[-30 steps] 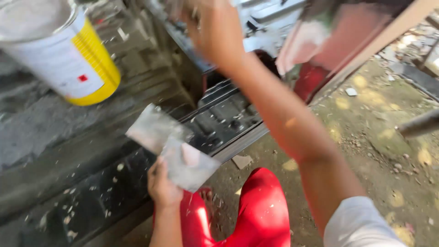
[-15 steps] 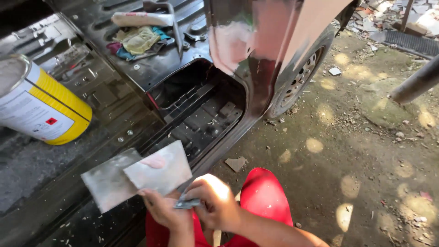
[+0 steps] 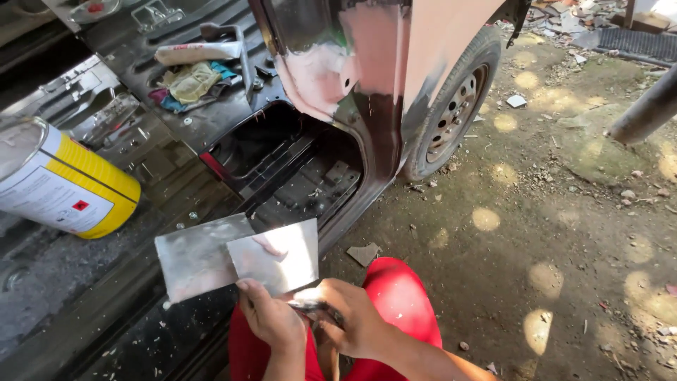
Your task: The person scoops pink body filler from a can onto a metal spreader and applies it to a damaged area on the car door frame. They smooth the filler with the spreader and then use a sanding block to sand the applied filler on the door frame.
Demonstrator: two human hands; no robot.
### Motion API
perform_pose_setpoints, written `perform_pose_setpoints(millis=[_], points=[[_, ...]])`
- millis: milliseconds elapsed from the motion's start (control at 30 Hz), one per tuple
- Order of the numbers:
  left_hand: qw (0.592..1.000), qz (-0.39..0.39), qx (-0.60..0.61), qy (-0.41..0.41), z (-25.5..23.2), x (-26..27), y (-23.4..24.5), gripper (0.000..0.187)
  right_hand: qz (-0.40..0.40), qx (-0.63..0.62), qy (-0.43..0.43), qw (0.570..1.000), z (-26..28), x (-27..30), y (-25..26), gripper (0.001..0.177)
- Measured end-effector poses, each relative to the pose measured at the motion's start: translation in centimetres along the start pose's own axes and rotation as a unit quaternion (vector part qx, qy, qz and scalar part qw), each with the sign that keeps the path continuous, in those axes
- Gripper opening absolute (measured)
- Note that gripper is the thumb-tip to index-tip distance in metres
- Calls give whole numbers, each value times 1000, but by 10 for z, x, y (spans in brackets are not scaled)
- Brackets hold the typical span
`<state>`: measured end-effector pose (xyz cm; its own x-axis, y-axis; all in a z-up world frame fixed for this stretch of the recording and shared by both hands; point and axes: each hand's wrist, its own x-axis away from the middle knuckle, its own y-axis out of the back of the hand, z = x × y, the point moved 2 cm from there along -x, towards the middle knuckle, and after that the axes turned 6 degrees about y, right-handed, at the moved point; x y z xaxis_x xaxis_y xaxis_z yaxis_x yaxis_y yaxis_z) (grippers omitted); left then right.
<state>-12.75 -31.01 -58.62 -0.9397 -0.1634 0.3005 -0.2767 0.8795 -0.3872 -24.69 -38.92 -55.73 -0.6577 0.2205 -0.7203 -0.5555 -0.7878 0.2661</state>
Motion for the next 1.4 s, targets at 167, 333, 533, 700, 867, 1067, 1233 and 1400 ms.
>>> perform_pose_setpoints(millis=[167,333,533,700,867,1067,1233,1400], points=[[992,45,-52,-109,-2,-15,-12,58,66,-52,-57,995,-17,9,5,20],[940,155,44,-301,15,-66,-34,29,46,-22,-77,996,-40,14,9,26],[880,258,163,-363,-29,-62,-117,31,-38,-52,-148,987,-65,2,28,22],[883,274,139,-355,-38,-42,-137,38,-61,1,-111,992,-67,-26,57,26],[814,210,-23,-541,-28,-42,-138,20,-73,193,10,978,-95,-52,73,18],[844,281,-66,-452,-42,-37,-146,31,-127,321,175,922,-66,-119,77,25],[841,312,-65,-438,-29,-35,-153,36,-132,383,220,887,-59,-141,70,20],[849,305,-42,-430,-23,-27,-159,35,-112,352,189,910,-68,-149,58,26]])
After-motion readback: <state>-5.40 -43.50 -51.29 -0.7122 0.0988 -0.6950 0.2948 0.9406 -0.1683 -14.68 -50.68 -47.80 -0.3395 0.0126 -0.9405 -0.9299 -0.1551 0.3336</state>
